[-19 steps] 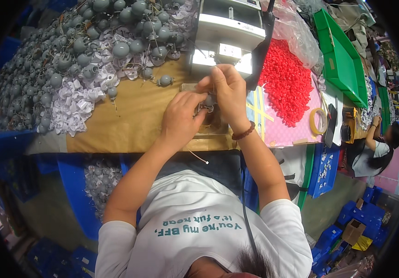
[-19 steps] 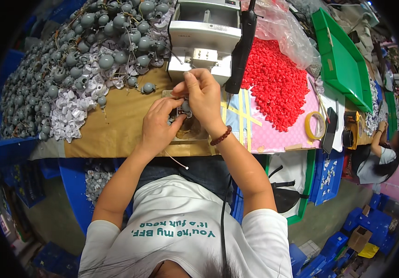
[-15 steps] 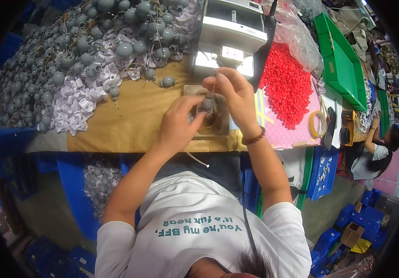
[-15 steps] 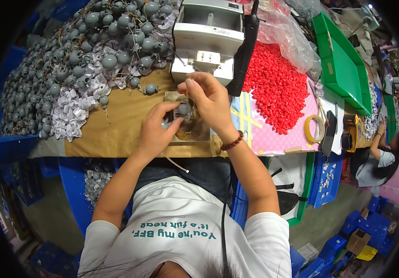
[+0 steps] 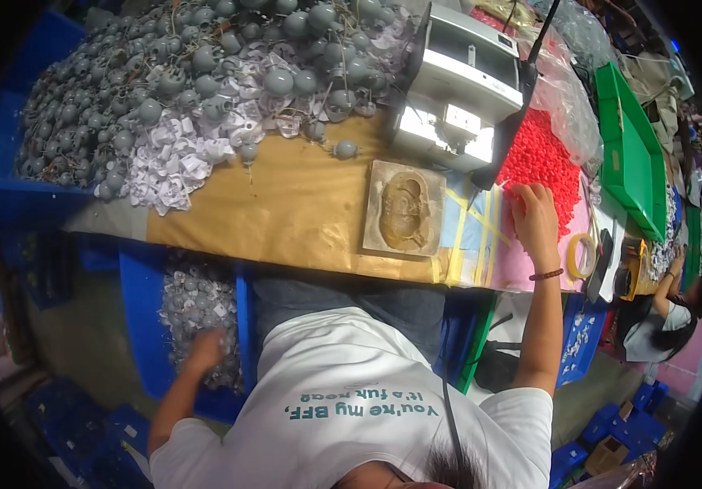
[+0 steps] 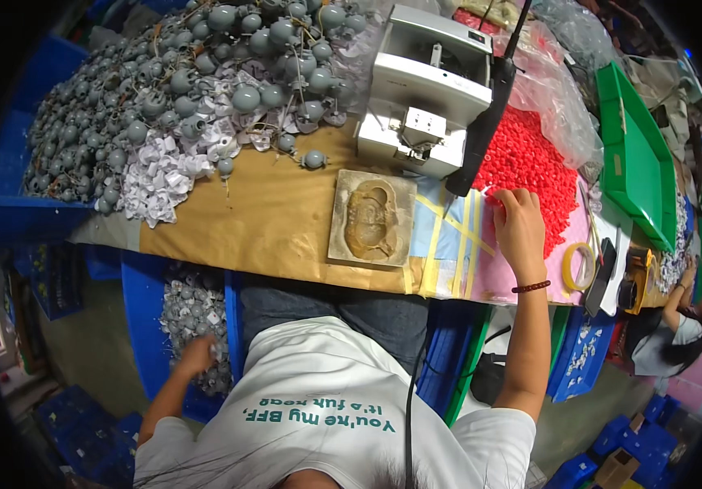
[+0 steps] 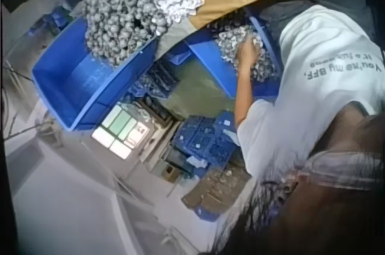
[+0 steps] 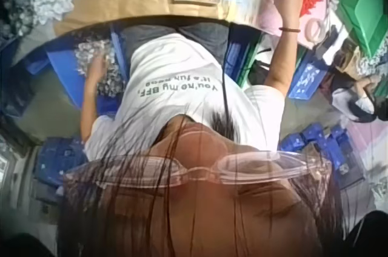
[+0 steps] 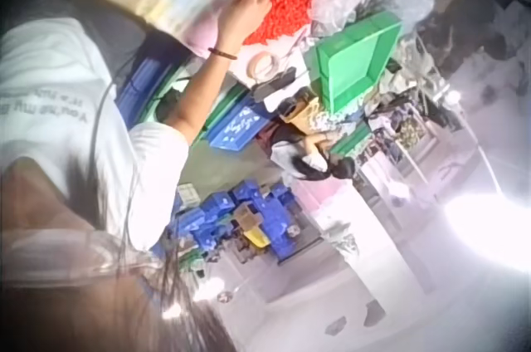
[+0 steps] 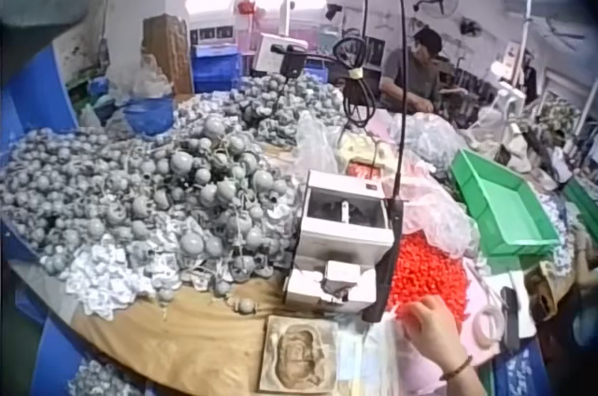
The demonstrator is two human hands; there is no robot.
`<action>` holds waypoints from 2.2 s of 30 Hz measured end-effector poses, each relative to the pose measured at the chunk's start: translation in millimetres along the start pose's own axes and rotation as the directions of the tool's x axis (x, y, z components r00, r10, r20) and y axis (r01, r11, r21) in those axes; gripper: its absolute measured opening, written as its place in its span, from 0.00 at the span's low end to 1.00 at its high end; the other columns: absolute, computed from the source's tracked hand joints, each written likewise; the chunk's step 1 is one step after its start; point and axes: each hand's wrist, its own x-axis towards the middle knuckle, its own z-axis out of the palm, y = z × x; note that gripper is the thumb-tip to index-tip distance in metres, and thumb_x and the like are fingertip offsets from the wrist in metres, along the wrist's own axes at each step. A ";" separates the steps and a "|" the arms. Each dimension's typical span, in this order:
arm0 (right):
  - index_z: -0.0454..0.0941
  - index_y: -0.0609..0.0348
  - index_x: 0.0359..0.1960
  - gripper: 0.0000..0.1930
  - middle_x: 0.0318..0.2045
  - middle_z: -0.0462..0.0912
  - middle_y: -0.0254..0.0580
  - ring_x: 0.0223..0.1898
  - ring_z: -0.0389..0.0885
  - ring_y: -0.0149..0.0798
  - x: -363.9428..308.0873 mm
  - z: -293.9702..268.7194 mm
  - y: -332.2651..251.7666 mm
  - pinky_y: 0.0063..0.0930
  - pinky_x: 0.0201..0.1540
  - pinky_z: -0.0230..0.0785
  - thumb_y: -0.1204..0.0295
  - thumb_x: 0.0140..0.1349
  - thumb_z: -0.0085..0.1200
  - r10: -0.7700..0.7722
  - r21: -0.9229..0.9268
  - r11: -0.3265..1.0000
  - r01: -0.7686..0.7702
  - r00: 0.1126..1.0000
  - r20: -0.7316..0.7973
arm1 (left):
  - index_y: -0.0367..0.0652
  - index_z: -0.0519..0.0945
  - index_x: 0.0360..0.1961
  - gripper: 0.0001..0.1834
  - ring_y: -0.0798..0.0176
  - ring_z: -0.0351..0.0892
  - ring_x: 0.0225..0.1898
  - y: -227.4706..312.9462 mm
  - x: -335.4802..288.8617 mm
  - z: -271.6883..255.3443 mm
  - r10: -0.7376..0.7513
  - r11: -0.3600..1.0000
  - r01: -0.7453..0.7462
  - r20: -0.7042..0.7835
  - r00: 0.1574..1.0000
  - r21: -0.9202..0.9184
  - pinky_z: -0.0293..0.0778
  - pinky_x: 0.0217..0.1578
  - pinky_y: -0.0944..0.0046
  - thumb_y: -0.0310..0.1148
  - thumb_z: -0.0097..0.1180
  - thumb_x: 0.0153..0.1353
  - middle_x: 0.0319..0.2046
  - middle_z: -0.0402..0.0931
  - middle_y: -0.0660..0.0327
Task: Assembling light bulb components using a powered screwdriver at a factory workstation.
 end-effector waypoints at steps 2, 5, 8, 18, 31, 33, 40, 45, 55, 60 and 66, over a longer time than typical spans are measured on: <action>0.82 0.59 0.39 0.07 0.36 0.80 0.44 0.41 0.76 0.49 1.1 6.3 4.3 0.41 0.45 0.71 0.77 0.59 0.57 -0.013 -0.016 1.000 0.013 1.000 0.005 | 0.40 0.81 0.44 0.19 0.42 0.82 0.42 -33.2 -8.1 50.1 0.025 0.999 -0.030 0.254 0.967 0.016 0.76 0.45 0.48 0.31 0.66 0.49 0.41 0.82 0.45; 0.82 0.59 0.36 0.05 0.34 0.80 0.45 0.40 0.76 0.49 2.0 7.7 7.7 0.40 0.45 0.71 0.78 0.59 0.56 -0.041 -0.035 0.999 0.041 0.999 0.003 | 0.40 0.82 0.42 0.16 0.47 0.83 0.40 -16.6 -4.5 41.2 0.092 0.991 -0.133 0.562 0.822 0.033 0.77 0.44 0.52 0.34 0.64 0.52 0.41 0.83 0.47; 0.81 0.60 0.35 0.04 0.34 0.80 0.45 0.39 0.77 0.49 -0.3 10.7 13.5 0.40 0.45 0.71 0.78 0.59 0.56 -0.050 -0.051 0.997 0.050 0.999 0.003 | 0.41 0.83 0.36 0.09 0.55 0.84 0.35 5.2 27.7 -6.0 0.249 0.946 -0.323 0.558 0.792 0.035 0.79 0.38 0.57 0.33 0.62 0.55 0.32 0.84 0.54; 0.82 0.62 0.40 0.08 0.37 0.80 0.43 0.35 0.81 0.39 -0.4 -2.6 4.1 0.29 0.38 0.74 0.84 0.60 0.56 0.102 0.245 0.967 -0.064 0.984 -0.145 | 0.41 0.77 0.39 0.10 0.50 0.76 0.41 292.2 162.9 -264.8 0.571 0.809 -0.404 -0.737 0.363 0.428 0.75 0.39 0.52 0.27 0.60 0.56 0.36 0.74 0.55; 0.81 0.69 0.42 0.09 0.46 0.79 0.42 0.45 0.81 0.32 -13.3 -0.4 -10.6 0.25 0.48 0.78 0.88 0.64 0.50 0.225 0.873 0.445 -0.199 0.969 0.106 | 0.41 0.78 0.40 0.12 0.47 0.76 0.45 262.3 123.8 -232.3 0.631 0.750 -0.574 -0.615 0.472 0.330 0.74 0.41 0.53 0.24 0.60 0.53 0.41 0.75 0.54; 0.81 0.70 0.42 0.10 0.47 0.79 0.43 0.46 0.82 0.34 -8.7 4.3 -25.6 0.28 0.51 0.79 0.89 0.64 0.50 0.217 0.913 0.363 -0.187 0.970 0.112 | 0.41 0.79 0.38 0.10 0.48 0.76 0.45 265.1 119.2 -233.7 0.583 0.776 -0.578 -0.637 0.504 0.252 0.75 0.42 0.54 0.26 0.62 0.54 0.39 0.76 0.55; 0.80 0.71 0.42 0.08 0.48 0.79 0.44 0.46 0.84 0.36 6.0 1.2 -81.1 0.29 0.54 0.79 0.89 0.64 0.52 0.158 0.961 0.226 -0.156 0.980 0.122 | 0.40 0.81 0.35 0.07 0.53 0.80 0.43 369.0 105.6 -220.8 0.631 0.511 -0.859 -0.662 0.404 -0.037 0.76 0.47 0.57 0.25 0.65 0.55 0.35 0.79 0.58; 0.79 0.67 0.38 0.09 0.40 0.80 0.42 0.39 0.82 0.33 7.5 6.9 -113.8 0.25 0.44 0.77 0.87 0.57 0.61 0.027 0.895 0.445 0.033 0.998 -0.050 | 0.41 0.81 0.37 0.11 0.51 0.76 0.48 411.7 130.5 -207.0 0.758 0.459 -0.868 -0.593 0.271 0.190 0.73 0.49 0.57 0.26 0.67 0.51 0.39 0.78 0.59; 0.76 0.54 0.31 0.11 0.33 0.80 0.34 0.35 0.76 0.42 23.2 33.3 -142.2 0.37 0.39 0.65 0.76 0.49 0.68 -0.387 0.388 0.787 0.480 0.873 -0.297 | 0.38 0.78 0.47 0.17 0.48 0.73 0.52 379.9 161.3 -260.6 0.507 0.733 -0.641 -0.812 0.291 0.228 0.72 0.51 0.54 0.25 0.63 0.55 0.47 0.74 0.53; 0.78 0.56 0.34 0.10 0.38 0.79 0.37 0.42 0.76 0.44 18.0 31.1 -149.4 0.38 0.43 0.68 0.75 0.50 0.66 -0.419 0.259 0.832 0.491 0.862 -0.287 | 0.40 0.76 0.52 0.23 0.49 0.72 0.53 385.3 209.6 -280.9 0.517 0.840 -0.354 -0.805 0.290 0.411 0.73 0.50 0.52 0.27 0.65 0.53 0.50 0.74 0.54; 0.80 0.56 0.38 0.14 0.41 0.79 0.40 0.43 0.76 0.45 13.5 34.1 -145.4 0.39 0.44 0.69 0.75 0.50 0.67 -0.379 0.362 0.814 0.454 0.888 -0.261 | 0.43 0.76 0.51 0.24 0.51 0.75 0.49 384.8 208.7 -290.0 0.532 0.843 -0.305 -0.769 0.354 0.442 0.74 0.45 0.53 0.29 0.67 0.51 0.47 0.77 0.56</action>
